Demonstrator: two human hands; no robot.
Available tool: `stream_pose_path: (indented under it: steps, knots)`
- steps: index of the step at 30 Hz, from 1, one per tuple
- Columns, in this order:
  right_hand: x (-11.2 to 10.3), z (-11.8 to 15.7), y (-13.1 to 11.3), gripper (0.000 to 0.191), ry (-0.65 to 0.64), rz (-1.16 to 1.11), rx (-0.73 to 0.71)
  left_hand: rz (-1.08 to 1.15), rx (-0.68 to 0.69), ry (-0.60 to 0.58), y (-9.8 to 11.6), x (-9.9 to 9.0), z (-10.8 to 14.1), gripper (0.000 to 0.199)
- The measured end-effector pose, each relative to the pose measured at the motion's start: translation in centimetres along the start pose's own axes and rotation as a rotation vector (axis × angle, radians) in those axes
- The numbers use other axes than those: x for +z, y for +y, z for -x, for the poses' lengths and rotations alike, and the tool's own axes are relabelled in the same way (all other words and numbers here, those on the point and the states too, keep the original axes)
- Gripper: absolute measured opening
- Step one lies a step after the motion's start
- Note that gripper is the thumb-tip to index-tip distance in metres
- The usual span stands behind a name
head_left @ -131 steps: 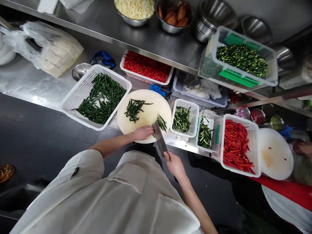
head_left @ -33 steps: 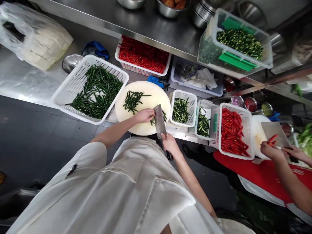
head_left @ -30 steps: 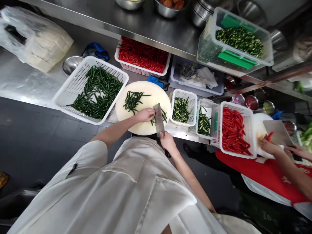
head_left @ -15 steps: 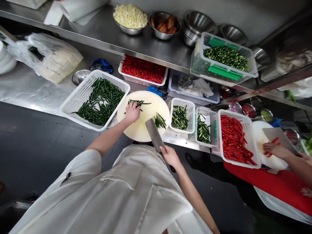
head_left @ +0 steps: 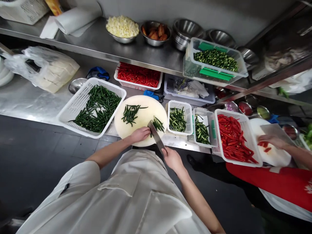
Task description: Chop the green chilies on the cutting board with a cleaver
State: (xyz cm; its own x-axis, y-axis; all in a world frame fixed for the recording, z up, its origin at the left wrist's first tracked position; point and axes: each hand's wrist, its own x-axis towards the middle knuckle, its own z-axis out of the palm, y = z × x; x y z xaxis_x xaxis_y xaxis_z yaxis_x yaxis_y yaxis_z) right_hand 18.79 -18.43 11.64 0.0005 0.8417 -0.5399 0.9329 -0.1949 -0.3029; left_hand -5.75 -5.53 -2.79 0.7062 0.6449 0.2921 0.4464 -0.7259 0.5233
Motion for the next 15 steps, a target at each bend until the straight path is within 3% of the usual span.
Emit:
stream_pose_path:
  steps: [4,7,12,15]
  knots:
    - [-1.1,1.1,1.3,0.036,-0.024,-0.007,-0.018,0.041,0.011,-0.010,-0.2,-0.6,-0.3,0.025]
    - [-0.8,0.2,1.5,0.034,-0.050,-0.038,-0.057,0.056,-0.007,-0.021,-0.3,-0.6,-0.5,0.025]
    - [1.0,-5.0,-2.1,0.033,0.017,-0.091,-0.019,0.071,0.012,-0.054,-0.2,-0.6,-0.6,0.024]
    - [1.2,-7.0,-3.9,0.035,0.083,-0.149,-0.018,0.055,0.067,-0.076,-0.7,-1.9,-1.1,0.024]
